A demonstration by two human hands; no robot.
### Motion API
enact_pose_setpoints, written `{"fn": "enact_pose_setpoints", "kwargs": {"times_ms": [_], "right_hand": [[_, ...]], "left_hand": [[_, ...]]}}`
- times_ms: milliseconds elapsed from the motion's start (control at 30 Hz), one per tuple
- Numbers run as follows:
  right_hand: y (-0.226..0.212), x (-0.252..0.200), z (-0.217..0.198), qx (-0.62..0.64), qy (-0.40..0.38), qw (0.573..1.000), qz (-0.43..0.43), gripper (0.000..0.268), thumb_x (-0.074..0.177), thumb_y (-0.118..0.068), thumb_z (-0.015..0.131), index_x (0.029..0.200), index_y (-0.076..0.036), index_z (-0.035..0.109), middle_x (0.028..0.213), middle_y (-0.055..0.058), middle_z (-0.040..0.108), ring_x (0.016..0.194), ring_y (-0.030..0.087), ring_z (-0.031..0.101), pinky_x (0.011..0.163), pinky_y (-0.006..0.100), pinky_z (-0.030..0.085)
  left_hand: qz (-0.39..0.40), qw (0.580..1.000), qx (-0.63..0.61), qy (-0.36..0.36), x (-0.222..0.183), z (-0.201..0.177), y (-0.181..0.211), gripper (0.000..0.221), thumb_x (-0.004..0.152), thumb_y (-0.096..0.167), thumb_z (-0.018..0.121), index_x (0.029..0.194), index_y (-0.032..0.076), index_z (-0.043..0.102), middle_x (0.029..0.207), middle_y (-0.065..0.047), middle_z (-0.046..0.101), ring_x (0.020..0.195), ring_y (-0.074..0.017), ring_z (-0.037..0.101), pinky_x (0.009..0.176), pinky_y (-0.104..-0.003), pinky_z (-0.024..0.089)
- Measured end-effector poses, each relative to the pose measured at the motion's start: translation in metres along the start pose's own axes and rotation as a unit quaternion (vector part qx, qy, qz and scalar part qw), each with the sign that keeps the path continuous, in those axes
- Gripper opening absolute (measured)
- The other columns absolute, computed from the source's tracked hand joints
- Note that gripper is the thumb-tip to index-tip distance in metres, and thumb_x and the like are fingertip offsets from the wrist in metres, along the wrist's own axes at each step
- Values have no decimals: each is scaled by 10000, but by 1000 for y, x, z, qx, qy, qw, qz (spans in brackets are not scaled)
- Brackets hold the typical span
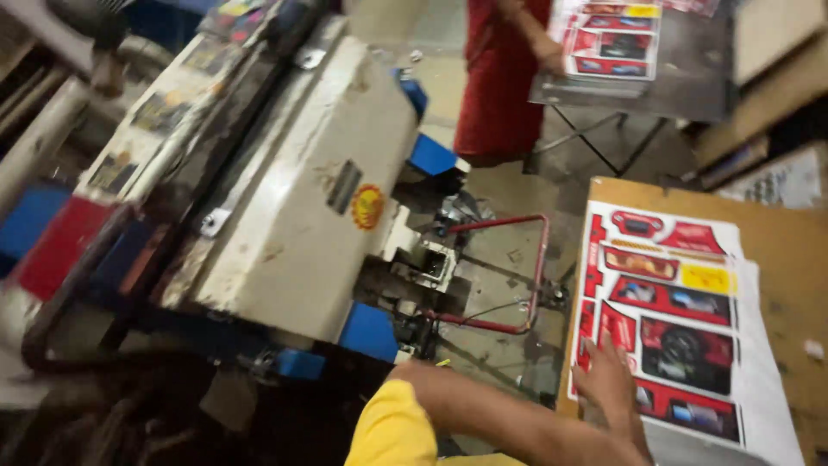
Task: Operating a printing or die-cutting machine by feeding paper sheets and stacking the finished products.
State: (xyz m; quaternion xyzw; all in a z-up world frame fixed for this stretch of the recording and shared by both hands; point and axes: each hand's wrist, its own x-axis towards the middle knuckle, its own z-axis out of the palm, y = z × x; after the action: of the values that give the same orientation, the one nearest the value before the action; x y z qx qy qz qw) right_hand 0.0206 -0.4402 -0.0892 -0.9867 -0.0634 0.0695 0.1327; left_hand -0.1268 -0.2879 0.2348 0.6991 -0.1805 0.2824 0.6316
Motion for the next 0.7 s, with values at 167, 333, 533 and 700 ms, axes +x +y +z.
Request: {"fn": "enact_pose_setpoints", "kwargs": {"times_ms": [167, 333, 533, 700], "right_hand": [[76, 19, 91, -73, -2, 982, -174, 213, 967, -419, 603, 1090, -316, 743, 1195, -54, 709, 1236, 151, 645, 1185, 347, 451], [44, 5, -12, 234, -12, 972, 30, 404, 836, -325, 764, 1208, -168, 786, 1402, 119, 664, 1271, 261, 646, 1085, 388, 523], [113, -34, -65, 286, 111, 951, 38, 601, 829, -279, 800, 1345, -9, 650, 1367, 168, 656, 1246, 295, 621, 1045, 390, 464], [282, -55, 50, 336, 194, 911, 140, 475, 962, -290, 766, 1297, 34, 678, 1249, 169, 693, 1120, 235, 658, 985, 351, 511]], "left_hand": [[27, 992, -55, -110, -47, 37, -159, 316, 1055, 139, 544, 1343, 10, 537, 1306, -206, 622, 1261, -364, 620, 1095, -485, 516], [-533, 843, -46, 56, -138, 71, -301, 355, 1067, 310, 493, 1256, 24, 587, 1134, -202, 693, 900, -310, 685, 758, -442, 562], [-534, 814, -223, -51, -98, 108, -283, 299, 1049, 143, 471, 1300, 13, 567, 990, -145, 670, 727, -204, 744, 571, -315, 611], [-425, 875, -220, -72, -44, 62, -234, 236, 1047, 101, 504, 1241, -7, 585, 882, -87, 668, 720, -190, 717, 583, -302, 568]]}}
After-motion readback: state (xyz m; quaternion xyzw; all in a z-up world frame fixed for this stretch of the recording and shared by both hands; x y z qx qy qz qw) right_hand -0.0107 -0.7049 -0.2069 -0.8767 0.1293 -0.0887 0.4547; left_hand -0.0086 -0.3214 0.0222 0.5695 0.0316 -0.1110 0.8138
